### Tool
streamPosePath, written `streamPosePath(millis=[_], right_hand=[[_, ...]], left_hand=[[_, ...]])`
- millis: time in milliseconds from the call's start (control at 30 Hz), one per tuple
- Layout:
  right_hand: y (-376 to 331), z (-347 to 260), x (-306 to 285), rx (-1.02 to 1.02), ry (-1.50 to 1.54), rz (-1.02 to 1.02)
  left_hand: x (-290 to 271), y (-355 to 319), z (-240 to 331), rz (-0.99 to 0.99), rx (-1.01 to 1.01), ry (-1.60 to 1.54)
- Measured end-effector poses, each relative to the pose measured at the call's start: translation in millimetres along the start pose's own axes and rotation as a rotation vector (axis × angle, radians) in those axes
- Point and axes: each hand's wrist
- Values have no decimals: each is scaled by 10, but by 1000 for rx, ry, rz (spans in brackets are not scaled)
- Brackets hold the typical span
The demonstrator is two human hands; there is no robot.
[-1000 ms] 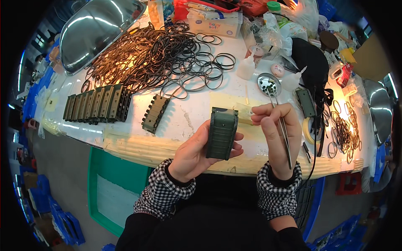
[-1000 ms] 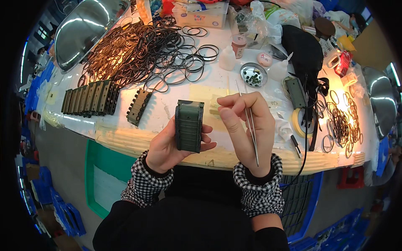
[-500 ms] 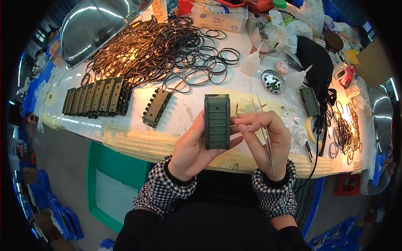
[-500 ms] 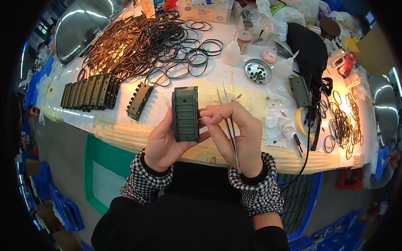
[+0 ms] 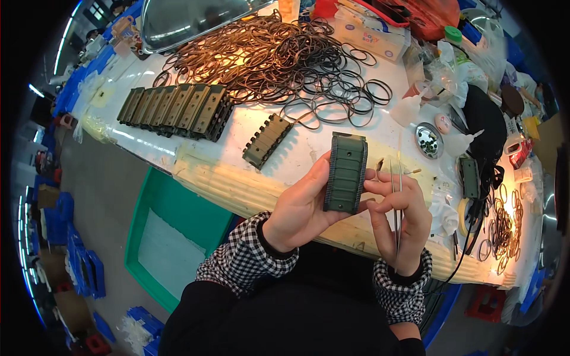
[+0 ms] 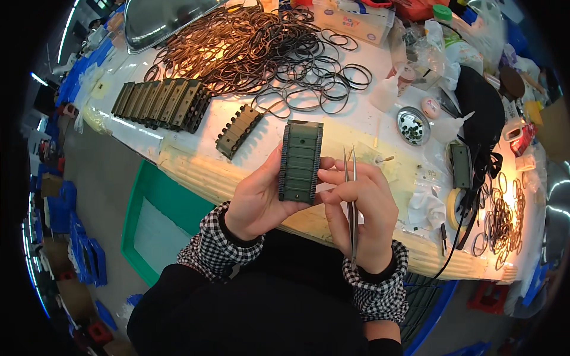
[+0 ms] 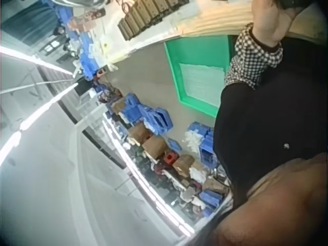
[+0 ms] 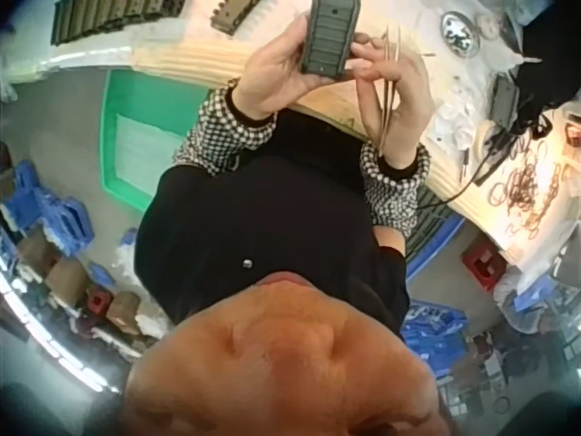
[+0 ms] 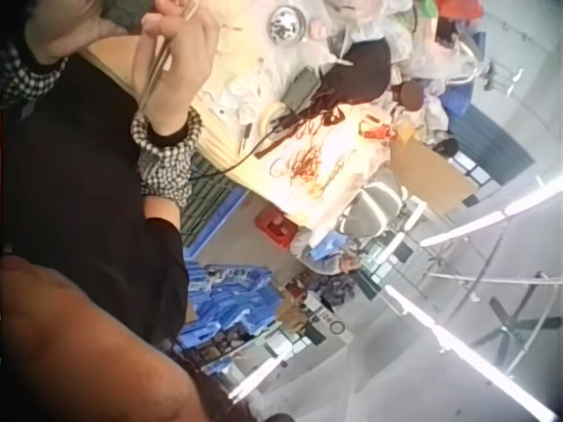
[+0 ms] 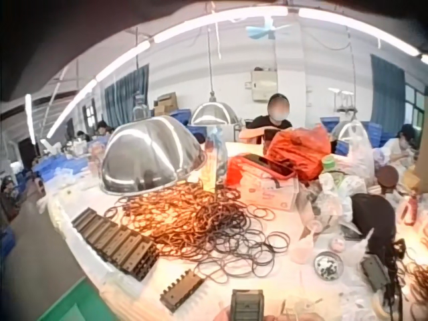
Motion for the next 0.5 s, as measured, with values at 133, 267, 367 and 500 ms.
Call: streamPosePath(millis=[133,267,367,500], right_hand=[[-6,-25,21,17,10,-19],[-78,-15,-9,101,105,109],[-108,59,-50,143,146,168],[-162,126,-67,148,57,169]], left_hand=[[-4,-77,30,8,7,4],[-75,-249,229,29,118,71],[-173,-420,656,173,447,352],[-597,-648,1690,781,952,1259]])
Point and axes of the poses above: each hand's wrist, its own y-axis towards the middle knuckle, its own x-axis out of the palm, z = x × y, and after that the axes turned 1 degree about z, right-handed
